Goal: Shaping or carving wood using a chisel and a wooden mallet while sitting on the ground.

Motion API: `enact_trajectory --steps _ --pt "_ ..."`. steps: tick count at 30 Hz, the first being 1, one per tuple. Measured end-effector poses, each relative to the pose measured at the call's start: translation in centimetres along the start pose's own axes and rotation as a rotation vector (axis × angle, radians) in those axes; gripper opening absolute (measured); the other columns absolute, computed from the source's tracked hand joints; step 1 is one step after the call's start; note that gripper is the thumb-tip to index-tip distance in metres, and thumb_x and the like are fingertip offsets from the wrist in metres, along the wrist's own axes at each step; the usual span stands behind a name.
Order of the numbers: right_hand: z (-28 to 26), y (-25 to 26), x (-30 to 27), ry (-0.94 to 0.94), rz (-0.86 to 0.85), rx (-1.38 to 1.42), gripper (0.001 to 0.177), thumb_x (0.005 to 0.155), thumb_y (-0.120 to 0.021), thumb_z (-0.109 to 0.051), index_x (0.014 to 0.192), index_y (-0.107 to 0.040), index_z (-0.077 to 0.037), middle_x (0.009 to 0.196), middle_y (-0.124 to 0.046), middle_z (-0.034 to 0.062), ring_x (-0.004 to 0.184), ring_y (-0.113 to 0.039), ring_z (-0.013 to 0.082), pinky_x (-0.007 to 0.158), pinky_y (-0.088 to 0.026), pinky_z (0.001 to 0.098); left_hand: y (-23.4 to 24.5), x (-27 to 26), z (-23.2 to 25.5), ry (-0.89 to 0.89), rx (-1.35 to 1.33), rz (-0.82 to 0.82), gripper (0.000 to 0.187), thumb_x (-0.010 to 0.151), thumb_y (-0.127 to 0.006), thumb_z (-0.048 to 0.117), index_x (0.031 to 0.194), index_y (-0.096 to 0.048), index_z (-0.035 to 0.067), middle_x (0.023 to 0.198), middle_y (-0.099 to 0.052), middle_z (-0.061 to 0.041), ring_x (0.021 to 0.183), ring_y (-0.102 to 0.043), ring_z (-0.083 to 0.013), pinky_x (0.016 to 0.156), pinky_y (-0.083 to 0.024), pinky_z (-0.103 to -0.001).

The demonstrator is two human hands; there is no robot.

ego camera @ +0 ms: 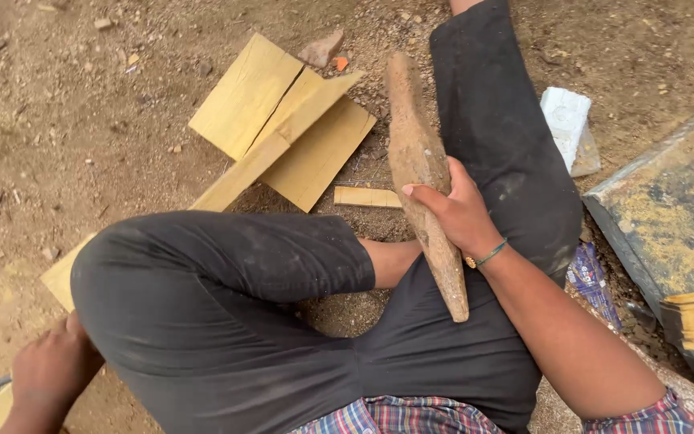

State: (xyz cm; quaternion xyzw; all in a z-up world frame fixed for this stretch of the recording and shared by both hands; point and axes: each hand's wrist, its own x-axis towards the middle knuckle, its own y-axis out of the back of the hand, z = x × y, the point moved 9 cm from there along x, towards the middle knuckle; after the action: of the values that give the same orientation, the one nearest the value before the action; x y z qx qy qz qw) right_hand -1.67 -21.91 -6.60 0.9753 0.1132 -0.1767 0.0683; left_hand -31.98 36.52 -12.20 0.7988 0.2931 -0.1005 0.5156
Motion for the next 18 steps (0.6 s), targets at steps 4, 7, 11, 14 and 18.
enact_trajectory --steps 4,7,11,14,18 --pt "0.1 0.1 -0.2 0.008 0.027 -0.088 0.065 0.083 -0.078 -0.027 0.135 -0.051 0.002 0.116 -0.068 0.0121 0.1 -0.068 0.0148 0.083 -0.057 0.0288 1.3 -0.7 1.1 0.021 -0.04 0.22 0.036 0.098 -0.062 0.044 0.109 -0.06 0.01 0.092 -0.076 -0.007 0.077 -0.077 -0.0189 0.065 -0.059 -0.03" --pt "-0.3 -0.2 0.0 0.006 0.009 -0.073 0.061 0.083 -0.077 -0.027 0.131 -0.055 0.004 0.113 -0.069 0.0142 0.096 -0.068 0.0164 0.081 -0.057 0.0303 3.8 -2.5 2.6 0.079 -0.119 0.226 0.031 0.104 -0.063 0.035 0.116 -0.063 0.007 0.108 -0.075 -0.006 0.07 -0.075 -0.0219 0.062 -0.058 -0.032" --pt "-0.3 -0.2 -0.1 0.004 0.02 -0.077 0.065 0.082 -0.076 -0.028 0.135 -0.052 0.002 0.115 -0.069 0.0122 0.098 -0.069 0.0159 0.082 -0.057 0.0298 4.4 -3.7 4.6 -0.017 -0.344 0.206 0.052 0.086 -0.065 0.02 0.136 -0.061 0.009 0.158 -0.056 -0.012 0.072 -0.075 -0.0304 0.059 -0.059 -0.041" --pt "-0.2 -0.3 0.0 0.063 0.026 -0.129 0.067 0.083 -0.077 -0.027 0.136 -0.05 0.003 0.117 -0.068 0.0119 0.101 -0.067 0.0156 0.085 -0.056 0.0295 4.1 -3.8 5.4 -0.003 -0.426 0.118 0.05 0.082 -0.07 0.024 0.131 -0.063 0.016 0.159 -0.051 -0.011 0.076 -0.075 -0.036 0.063 -0.059 -0.046" --pt "0.9 0.0 0.4 0.014 0.043 -0.134 0.072 0.081 -0.079 -0.026 0.138 -0.047 0.003 0.119 -0.066 0.0121 0.103 -0.066 0.0156 0.086 -0.055 0.0299 3.6 -2.9 4.3 -0.007 -0.64 0.201 0.053 0.068 -0.081 0.027 0.118 -0.068 0.013 0.159 -0.056 -0.009 0.085 -0.072 -0.0425 0.071 -0.059 -0.049"
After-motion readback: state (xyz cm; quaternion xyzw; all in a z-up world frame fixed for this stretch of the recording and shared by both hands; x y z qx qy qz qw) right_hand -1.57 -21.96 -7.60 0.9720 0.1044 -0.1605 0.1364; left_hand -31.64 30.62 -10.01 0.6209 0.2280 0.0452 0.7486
